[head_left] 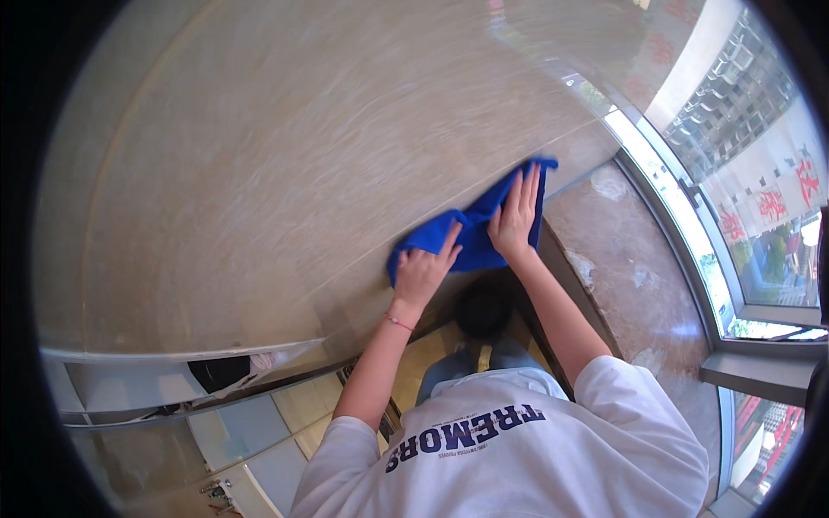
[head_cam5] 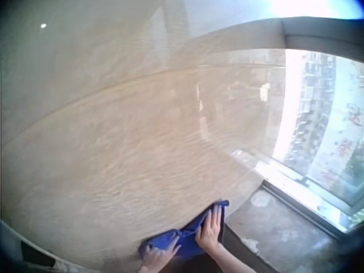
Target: The person wipes the tiled shower wall, window sill, window glass, and shower door using a blue cloth. They move from the shower area to the window and back to the shower door, wiping each surface in sequence.
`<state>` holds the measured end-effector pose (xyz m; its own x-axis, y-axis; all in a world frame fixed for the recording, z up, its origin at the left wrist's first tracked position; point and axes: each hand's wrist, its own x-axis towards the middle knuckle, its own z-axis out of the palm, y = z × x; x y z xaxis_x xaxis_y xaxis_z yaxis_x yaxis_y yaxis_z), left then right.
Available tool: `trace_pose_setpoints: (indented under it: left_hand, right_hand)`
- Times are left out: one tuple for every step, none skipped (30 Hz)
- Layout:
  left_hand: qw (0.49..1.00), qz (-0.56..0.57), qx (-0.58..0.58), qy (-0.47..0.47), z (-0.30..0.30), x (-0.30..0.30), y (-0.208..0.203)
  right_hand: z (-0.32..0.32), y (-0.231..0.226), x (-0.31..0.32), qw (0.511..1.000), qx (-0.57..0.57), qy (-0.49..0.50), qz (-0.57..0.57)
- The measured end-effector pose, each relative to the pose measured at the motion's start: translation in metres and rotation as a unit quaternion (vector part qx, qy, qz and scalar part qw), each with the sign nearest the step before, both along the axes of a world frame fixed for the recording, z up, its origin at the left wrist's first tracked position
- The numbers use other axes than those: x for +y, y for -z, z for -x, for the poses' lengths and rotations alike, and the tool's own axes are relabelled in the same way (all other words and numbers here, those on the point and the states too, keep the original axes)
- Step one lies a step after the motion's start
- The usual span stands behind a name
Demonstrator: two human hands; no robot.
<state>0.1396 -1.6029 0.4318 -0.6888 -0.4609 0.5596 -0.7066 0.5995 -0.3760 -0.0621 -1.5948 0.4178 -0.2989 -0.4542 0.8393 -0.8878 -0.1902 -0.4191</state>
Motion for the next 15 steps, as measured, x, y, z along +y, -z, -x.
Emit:
trace_pose_setpoints:
  left_hand:
    - [0.998, -0.044, -0.031, 0.011, -0.003, 0.005, 0.018]
    - [0.995, -0.065, -0.074, 0.029, -0.009, 0.006, 0.036]
    - [0.988, -0.117, -0.096, 0.042, -0.015, 0.005, 0.057]
    - [0.984, -0.142, -0.097, 0.047, -0.023, 0.006, 0.073]
    - [0.979, -0.168, -0.099, 0.054, -0.031, 0.007, 0.087]
    - [0.974, -0.194, -0.100, 0.059, -0.040, 0.011, 0.096]
    - [0.965, -0.244, -0.075, 0.054, -0.045, 0.015, 0.099]
    - [0.967, -0.236, -0.082, 0.044, -0.055, 0.019, 0.106]
    - [0.969, -0.229, -0.090, 0.033, -0.069, 0.020, 0.116]
    - [0.970, -0.222, -0.098, 0.024, -0.083, 0.021, 0.120]
    - [0.964, -0.230, -0.131, -0.003, -0.094, 0.023, 0.114]
    - [0.959, -0.216, -0.183, -0.031, -0.108, 0.025, 0.109]
    - [0.961, -0.216, -0.169, -0.042, -0.121, 0.026, 0.105]
    - [0.963, -0.216, -0.155, -0.052, -0.132, 0.028, 0.100]
    - [0.969, -0.199, -0.132, -0.066, -0.142, 0.033, 0.091]
  right_hand:
    - [-0.003, 0.029, 0.008, 0.999, -0.021, 0.009, -0.043]
    - [-0.010, 0.056, 0.016, 0.995, -0.041, 0.019, -0.087]
    - [-0.021, 0.077, 0.023, 0.987, -0.089, 0.024, -0.133]
    - [-0.033, 0.096, 0.029, 0.974, -0.136, 0.027, -0.179]
    - [-0.046, 0.112, 0.032, 0.956, -0.205, 0.026, -0.207]
    - [-0.064, 0.119, 0.033, 0.943, -0.260, 0.016, -0.208]
    - [-0.081, 0.132, 0.032, 0.934, -0.288, 0.016, -0.209]
    - [-0.100, 0.147, 0.031, 0.925, -0.316, 0.015, -0.211]
    - [-0.120, 0.161, 0.027, 0.911, -0.344, 0.021, -0.227]
    - [-0.140, 0.168, 0.024, 0.896, -0.372, 0.030, -0.242]
    - [-0.155, 0.167, 0.024, 0.873, -0.406, 0.022, -0.268]
    - [-0.168, 0.166, 0.024, 0.856, -0.436, 0.000, -0.278]
    - [-0.179, 0.162, 0.024, 0.839, -0.457, -0.015, -0.294]
    - [-0.189, 0.158, 0.026, 0.822, -0.477, -0.031, -0.310]
    - [-0.198, 0.146, 0.030, 0.796, -0.513, -0.058, -0.317]
